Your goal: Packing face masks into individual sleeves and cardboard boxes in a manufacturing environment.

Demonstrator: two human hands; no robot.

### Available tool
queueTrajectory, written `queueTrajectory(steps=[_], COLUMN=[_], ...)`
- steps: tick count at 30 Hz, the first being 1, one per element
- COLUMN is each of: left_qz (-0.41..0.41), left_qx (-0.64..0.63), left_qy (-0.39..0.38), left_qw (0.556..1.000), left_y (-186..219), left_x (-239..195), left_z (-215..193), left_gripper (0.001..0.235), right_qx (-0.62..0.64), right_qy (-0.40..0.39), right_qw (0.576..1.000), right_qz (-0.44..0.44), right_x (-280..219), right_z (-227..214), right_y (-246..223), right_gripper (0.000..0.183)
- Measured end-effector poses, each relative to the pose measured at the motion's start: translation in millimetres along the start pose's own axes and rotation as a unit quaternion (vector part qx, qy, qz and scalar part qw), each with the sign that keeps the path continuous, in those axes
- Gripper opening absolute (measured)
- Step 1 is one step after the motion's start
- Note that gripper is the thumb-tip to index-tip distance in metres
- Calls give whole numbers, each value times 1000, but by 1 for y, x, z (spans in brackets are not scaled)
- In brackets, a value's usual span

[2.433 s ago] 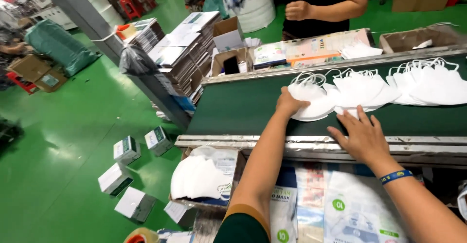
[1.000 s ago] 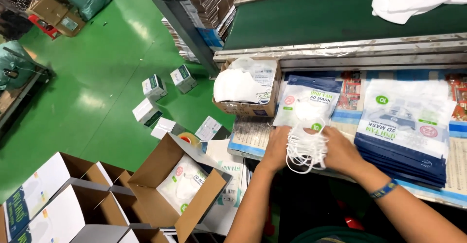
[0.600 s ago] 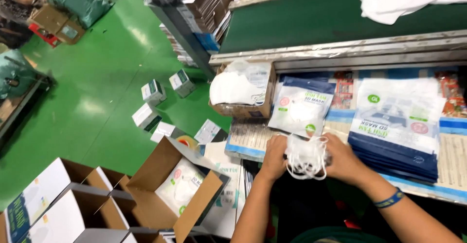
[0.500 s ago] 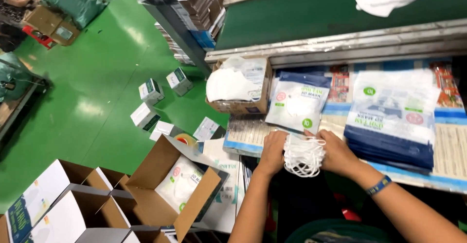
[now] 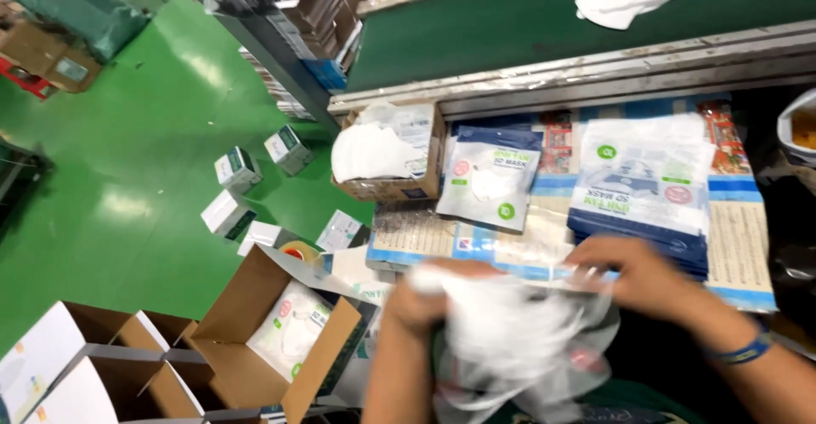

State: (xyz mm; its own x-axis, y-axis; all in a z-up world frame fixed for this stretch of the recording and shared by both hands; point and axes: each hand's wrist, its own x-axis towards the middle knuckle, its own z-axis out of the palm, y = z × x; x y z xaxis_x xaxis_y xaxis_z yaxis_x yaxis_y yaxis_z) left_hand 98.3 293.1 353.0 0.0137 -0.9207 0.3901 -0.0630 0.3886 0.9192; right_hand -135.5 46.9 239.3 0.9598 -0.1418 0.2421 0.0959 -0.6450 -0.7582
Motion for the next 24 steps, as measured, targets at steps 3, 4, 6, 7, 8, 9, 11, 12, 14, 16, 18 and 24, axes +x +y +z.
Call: queueTrajectory(steps=[3,4,6,7,8,9,11,12,14,16,18,24], left_qz=[-238,-306,-366,-355,-341,-341,-164,-163,-111,-163,-215,-222], left_qx=[303,389,471,429,386,384,278,279,385,435,482,543], left_qy=[26,26,23,-26,-76,-75,-223,-220,-312,-331,-348,-355], left_qw=[922,868,803,830,854,855,920,920,861,822,775,728], left_y=[-43,-33,-18,-14,-11,-38,-90,-117,-172,-178,-176,-154], left_x=[21,34,61,72,81,88,102,105,113,117,121,119], left_z=[-47,-43,-29,-15,-2,19,61,78,109,121,127,127], left_gripper=[42,39,38,43,50,50,78,78,47,52,57,55], right_qx=[-7,-137,-267,-291,-314,-314,-383,-385,-404,-387,-366,-346], right_qy=[126,115,106,79,52,50,9,8,6,83,160,156], right_qw=[969,959,932,937,938,938,908,908,897,901,900,924], right_qz=[211,218,222,179,136,137,169,166,182,178,173,56], right_x=[-13,-16,-21,-26,-31,-28,-19,-19,-20,-13,-2,24], right_z=[-61,-75,-83,-77,-71,-69,-66,-64,-61,-69,-73,-68], right_y=[-10,-13,4,24,44,38,25,31,44,27,10,-14], right_gripper=[25,25,25,26,28,28,23,23,14,12,11,31])
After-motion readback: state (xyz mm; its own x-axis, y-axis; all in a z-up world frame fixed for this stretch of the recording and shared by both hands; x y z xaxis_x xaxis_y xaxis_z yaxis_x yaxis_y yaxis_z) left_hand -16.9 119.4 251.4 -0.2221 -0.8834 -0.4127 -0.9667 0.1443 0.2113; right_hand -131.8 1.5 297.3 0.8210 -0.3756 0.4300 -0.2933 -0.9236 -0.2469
